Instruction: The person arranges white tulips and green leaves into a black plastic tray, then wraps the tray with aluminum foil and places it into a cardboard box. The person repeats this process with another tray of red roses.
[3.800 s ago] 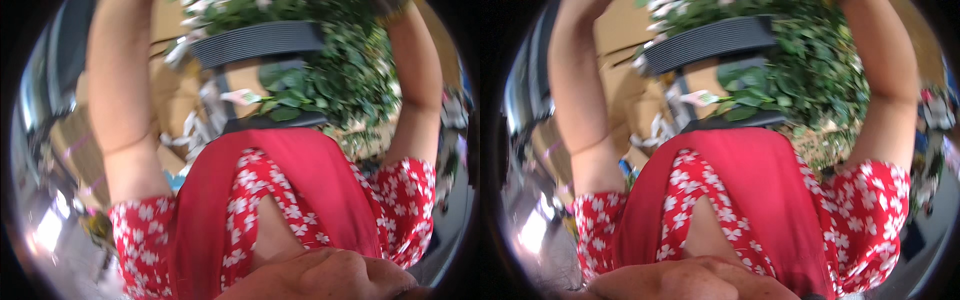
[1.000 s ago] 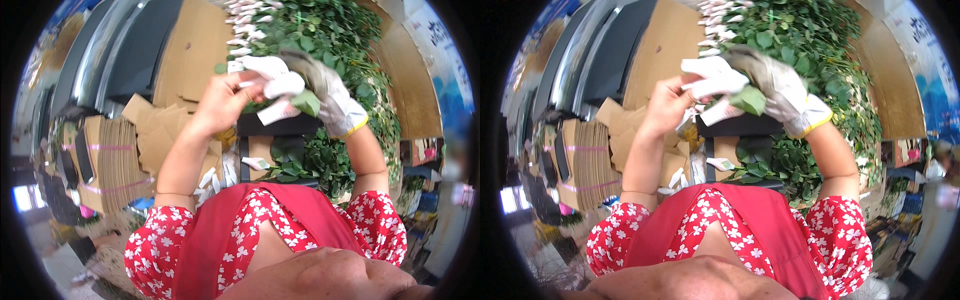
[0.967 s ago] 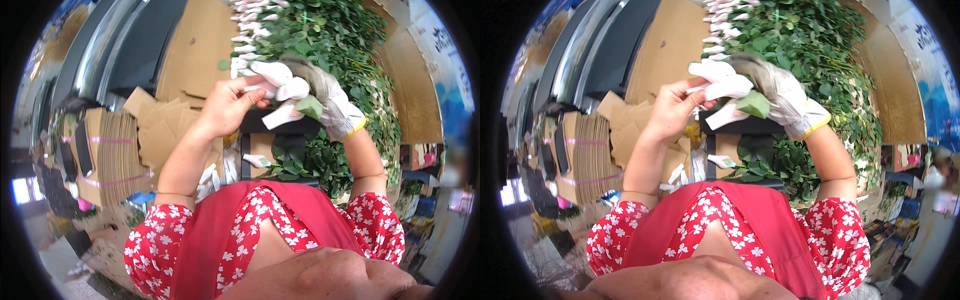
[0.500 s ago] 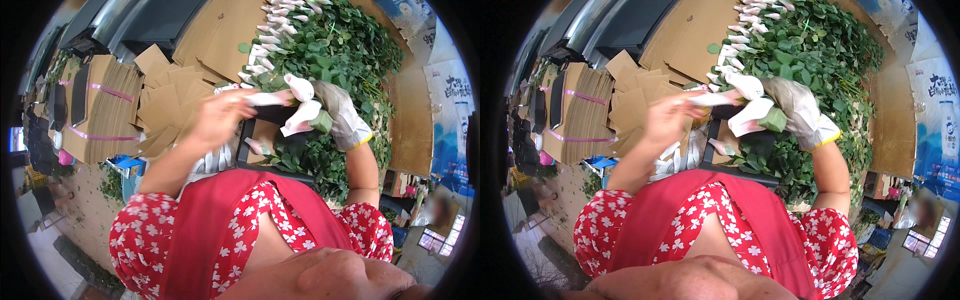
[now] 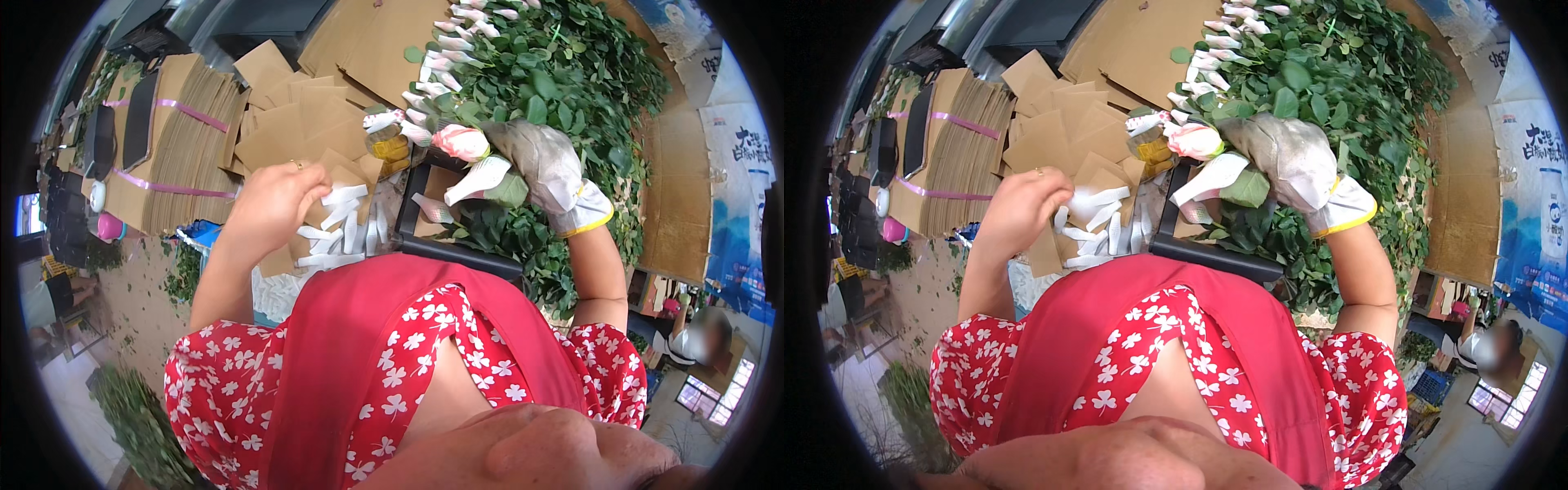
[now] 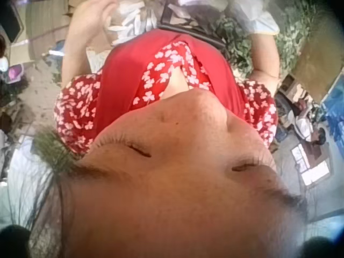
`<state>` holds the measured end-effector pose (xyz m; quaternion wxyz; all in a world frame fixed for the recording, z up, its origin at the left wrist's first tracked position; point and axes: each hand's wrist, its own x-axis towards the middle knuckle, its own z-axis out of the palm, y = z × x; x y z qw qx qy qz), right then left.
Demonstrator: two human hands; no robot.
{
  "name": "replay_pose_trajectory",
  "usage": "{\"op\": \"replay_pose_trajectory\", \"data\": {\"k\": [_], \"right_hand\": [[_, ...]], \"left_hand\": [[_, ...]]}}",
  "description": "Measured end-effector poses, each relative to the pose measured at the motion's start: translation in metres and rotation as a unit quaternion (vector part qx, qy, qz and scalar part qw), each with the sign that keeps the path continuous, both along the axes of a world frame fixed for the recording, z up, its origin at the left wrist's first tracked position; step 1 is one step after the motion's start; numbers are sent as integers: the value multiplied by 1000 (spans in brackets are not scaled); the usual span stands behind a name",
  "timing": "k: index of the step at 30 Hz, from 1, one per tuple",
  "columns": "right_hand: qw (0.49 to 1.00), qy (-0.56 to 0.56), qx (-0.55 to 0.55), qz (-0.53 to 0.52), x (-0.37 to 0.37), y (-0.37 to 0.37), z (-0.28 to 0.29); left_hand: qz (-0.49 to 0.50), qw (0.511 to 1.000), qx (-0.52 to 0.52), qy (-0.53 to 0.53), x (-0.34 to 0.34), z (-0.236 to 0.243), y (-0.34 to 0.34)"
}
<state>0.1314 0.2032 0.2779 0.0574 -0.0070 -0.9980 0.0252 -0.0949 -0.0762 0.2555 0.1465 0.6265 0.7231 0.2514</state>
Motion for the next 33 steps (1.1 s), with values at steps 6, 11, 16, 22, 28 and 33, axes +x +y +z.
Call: {"op": "replay_pose_trajectory", "data": {"k": [6, 11, 16, 22, 28, 33], "right_hand": [[1000, 2, 31, -5, -25, -46, 14], [996, 40, -56, -56, -20, -2, 18], [986, 44, -154, -45, -29, -14, 18], [663, 306, -634, -255, 30, 58, 29], [743, 268, -603, -109, 60, 34, 111], [937, -5, -260, -233, 60, -21, 35]], "left_hand": [[-130, 985, -110, -37, 39, 7, 29], [-77, 983, -167, 10, 3, -30, 23], [-260, 929, 0, -262, 40, -4, 76], [-100, 912, -394, 59, -7, -48, 47], [-209, 957, 81, -185, 57, -195, 129], [-196, 943, -52, -262, 68, -212, 104]]}}
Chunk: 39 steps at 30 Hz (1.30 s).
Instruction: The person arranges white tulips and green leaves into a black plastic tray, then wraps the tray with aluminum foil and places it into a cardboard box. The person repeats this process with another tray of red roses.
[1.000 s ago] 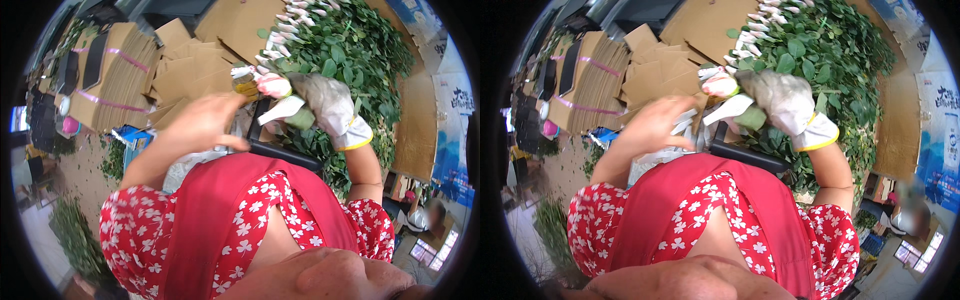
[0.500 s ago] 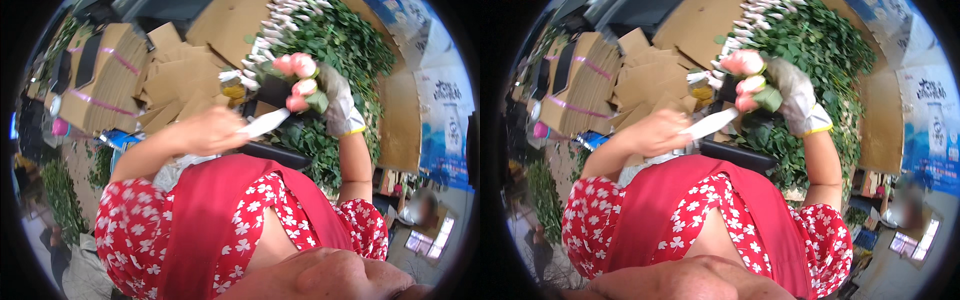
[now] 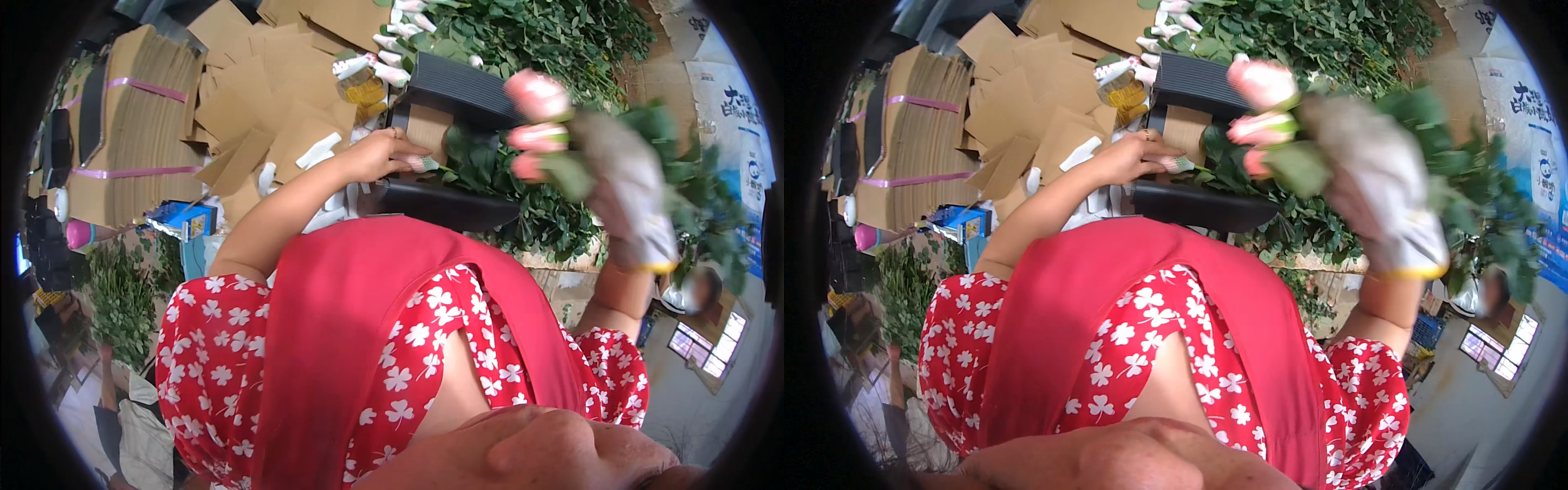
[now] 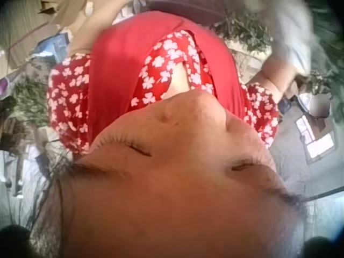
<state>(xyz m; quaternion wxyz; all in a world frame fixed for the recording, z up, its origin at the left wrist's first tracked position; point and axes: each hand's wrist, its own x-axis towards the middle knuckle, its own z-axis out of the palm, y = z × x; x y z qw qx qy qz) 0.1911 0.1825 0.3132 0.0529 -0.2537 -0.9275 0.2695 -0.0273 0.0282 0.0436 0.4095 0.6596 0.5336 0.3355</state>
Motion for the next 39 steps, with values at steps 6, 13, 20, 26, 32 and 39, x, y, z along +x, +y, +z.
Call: {"op": "replay_pose_trajectory", "data": {"k": [6, 13, 20, 26, 32, 39], "right_hand": [[947, -250, -199, 36, 7, -5, -176], [942, -243, -172, 152, 9, -2, -187], [946, -235, -182, 126, 12, -2, -191], [969, -193, -64, 138, 14, 18, -139], [962, -172, -210, 19, 1, 16, -112], [974, -60, -37, 217, 0, 1, -185]], "left_hand": [[69, 934, -184, -299, 14, -6, -16], [112, 957, -156, -218, 3, 7, -27], [156, 982, -44, 97, -73, 34, -50], [48, 996, -36, -73, 19, 0, -5], [-36, 997, 43, -45, 14, -11, -1], [34, 991, 109, -66, 16, -16, -14]]}}
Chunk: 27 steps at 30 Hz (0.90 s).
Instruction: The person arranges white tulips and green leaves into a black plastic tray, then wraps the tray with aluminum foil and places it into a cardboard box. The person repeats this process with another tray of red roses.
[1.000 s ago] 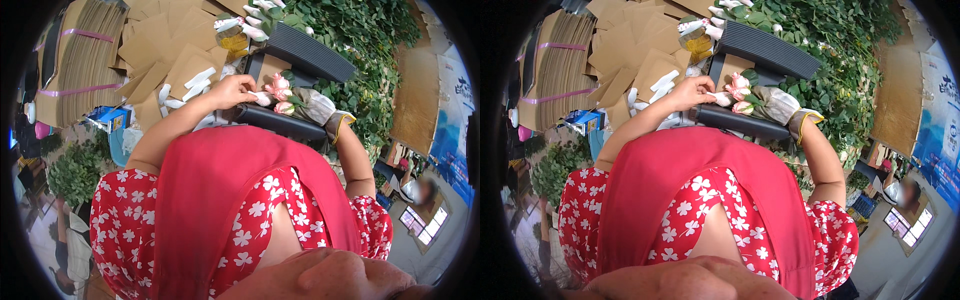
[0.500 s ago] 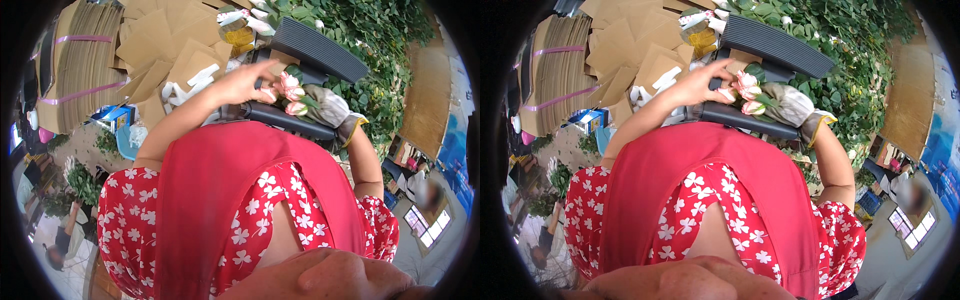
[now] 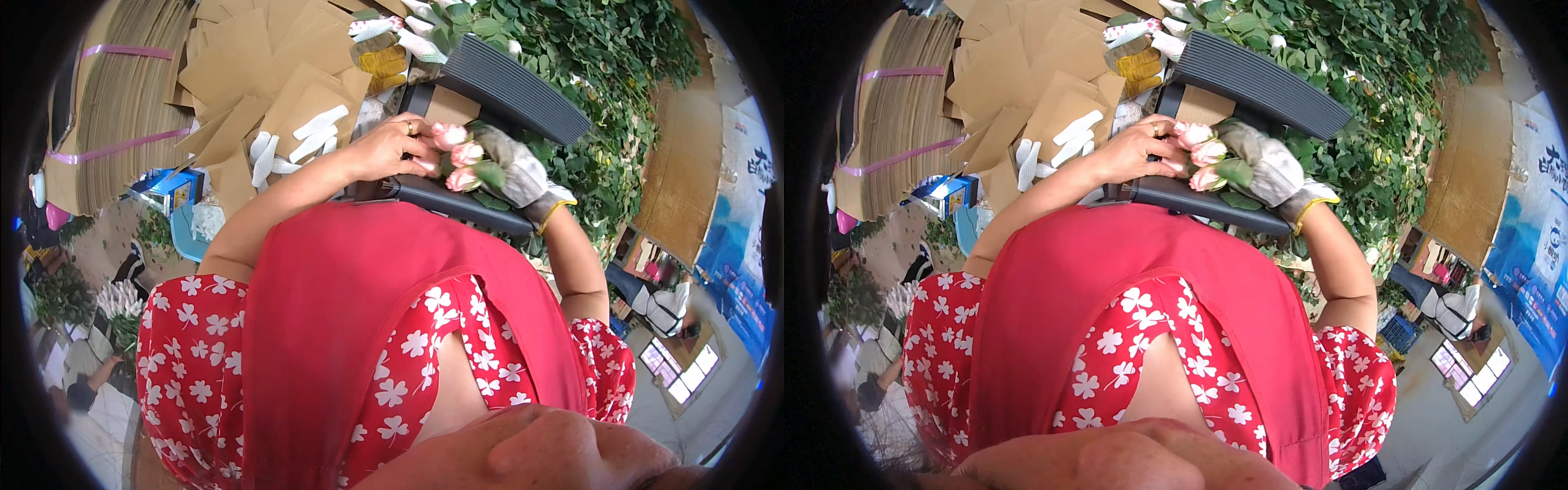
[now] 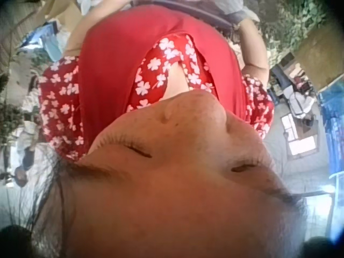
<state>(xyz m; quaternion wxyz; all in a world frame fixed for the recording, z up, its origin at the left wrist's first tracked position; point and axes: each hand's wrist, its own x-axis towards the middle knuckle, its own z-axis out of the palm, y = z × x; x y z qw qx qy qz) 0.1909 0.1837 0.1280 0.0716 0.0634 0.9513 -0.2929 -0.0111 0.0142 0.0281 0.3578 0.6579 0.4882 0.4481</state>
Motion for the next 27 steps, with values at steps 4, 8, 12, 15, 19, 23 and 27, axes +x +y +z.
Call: {"op": "replay_pose_trajectory", "data": {"k": [4, 8, 12, 15, 19, 23, 27], "right_hand": [[849, -95, -418, -307, -18, 12, 44], [966, -197, -69, -151, -40, 1, 40], [993, -92, -33, -68, -23, 2, 1], [990, -124, 10, -70, -18, 0, -6], [992, -100, -27, -74, -18, -4, 2], [991, -1, -109, -82, -17, 9, 47], [993, 73, -36, -91, -22, 12, 18]], "left_hand": [[10, 1000, 12, -7, 2, -4, -3], [36, 999, -9, -8, 2, 2, -2], [72, 995, -34, 52, 2, 7, -6], [131, 989, 14, 69, 1, 17, -4], [-46, 998, 31, 38, -22, 8, 15], [12, 997, 67, 36, -10, -1, 15], [27, 999, 20, 10, -7, -6, 16]]}}
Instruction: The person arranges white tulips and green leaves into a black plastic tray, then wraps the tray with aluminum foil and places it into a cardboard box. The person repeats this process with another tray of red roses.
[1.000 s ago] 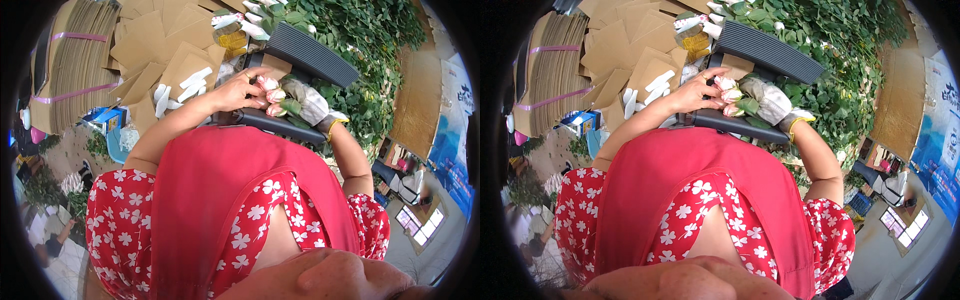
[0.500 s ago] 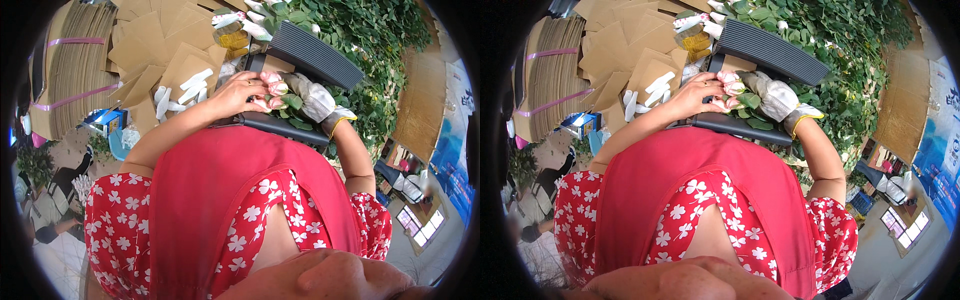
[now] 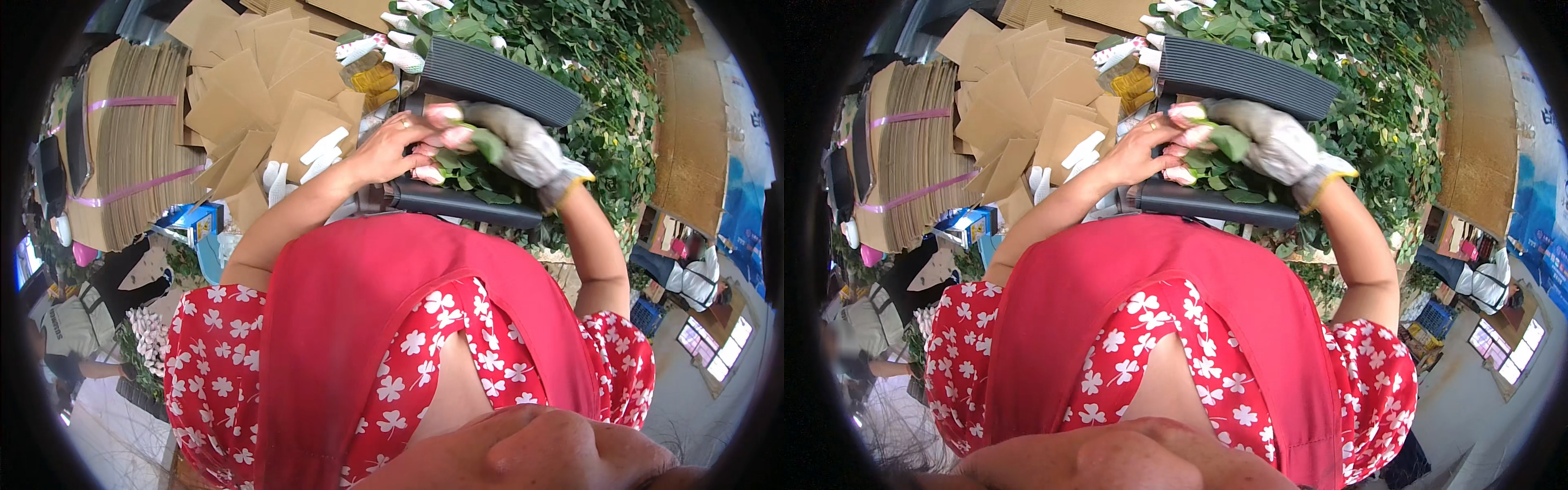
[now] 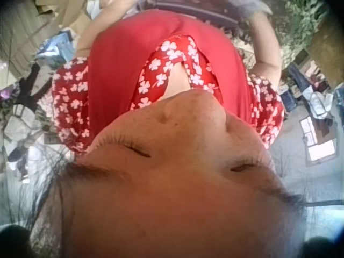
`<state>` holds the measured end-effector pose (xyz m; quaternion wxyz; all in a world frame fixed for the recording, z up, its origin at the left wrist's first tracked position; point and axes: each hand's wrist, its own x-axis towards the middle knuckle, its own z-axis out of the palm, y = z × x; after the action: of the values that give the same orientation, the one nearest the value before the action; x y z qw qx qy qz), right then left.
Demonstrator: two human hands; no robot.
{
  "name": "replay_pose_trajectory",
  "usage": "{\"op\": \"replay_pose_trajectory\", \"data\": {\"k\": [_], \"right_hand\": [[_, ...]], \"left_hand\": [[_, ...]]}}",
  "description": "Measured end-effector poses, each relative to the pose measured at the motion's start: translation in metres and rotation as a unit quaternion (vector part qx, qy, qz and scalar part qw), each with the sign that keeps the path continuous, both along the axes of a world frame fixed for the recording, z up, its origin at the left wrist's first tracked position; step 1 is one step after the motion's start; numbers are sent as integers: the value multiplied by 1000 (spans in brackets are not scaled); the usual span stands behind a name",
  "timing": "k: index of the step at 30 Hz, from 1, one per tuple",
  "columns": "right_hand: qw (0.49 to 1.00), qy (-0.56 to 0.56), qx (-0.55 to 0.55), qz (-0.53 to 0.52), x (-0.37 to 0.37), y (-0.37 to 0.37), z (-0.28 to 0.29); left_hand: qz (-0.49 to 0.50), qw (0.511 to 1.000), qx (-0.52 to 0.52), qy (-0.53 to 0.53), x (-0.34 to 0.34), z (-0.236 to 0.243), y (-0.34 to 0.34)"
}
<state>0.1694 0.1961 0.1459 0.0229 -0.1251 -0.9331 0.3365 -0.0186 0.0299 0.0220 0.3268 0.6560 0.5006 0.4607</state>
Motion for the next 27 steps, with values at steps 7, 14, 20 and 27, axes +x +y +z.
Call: {"op": "replay_pose_trajectory", "data": {"k": [7, 14, 20, 27], "right_hand": [[998, -53, -8, 37, -6, -1, -20], [978, -94, -179, -46, 3, 4, 6], [922, -245, 296, -41, -1, -26, 113], [930, -50, 362, -48, 11, -12, -16]], "left_hand": [[93, 977, 83, 172, -2, 10, -4], [-14, 999, 38, 30, -14, 9, 20], [62, 993, 52, 84, -9, -2, 19], [58, 994, -37, 84, -5, 12, 29]]}}
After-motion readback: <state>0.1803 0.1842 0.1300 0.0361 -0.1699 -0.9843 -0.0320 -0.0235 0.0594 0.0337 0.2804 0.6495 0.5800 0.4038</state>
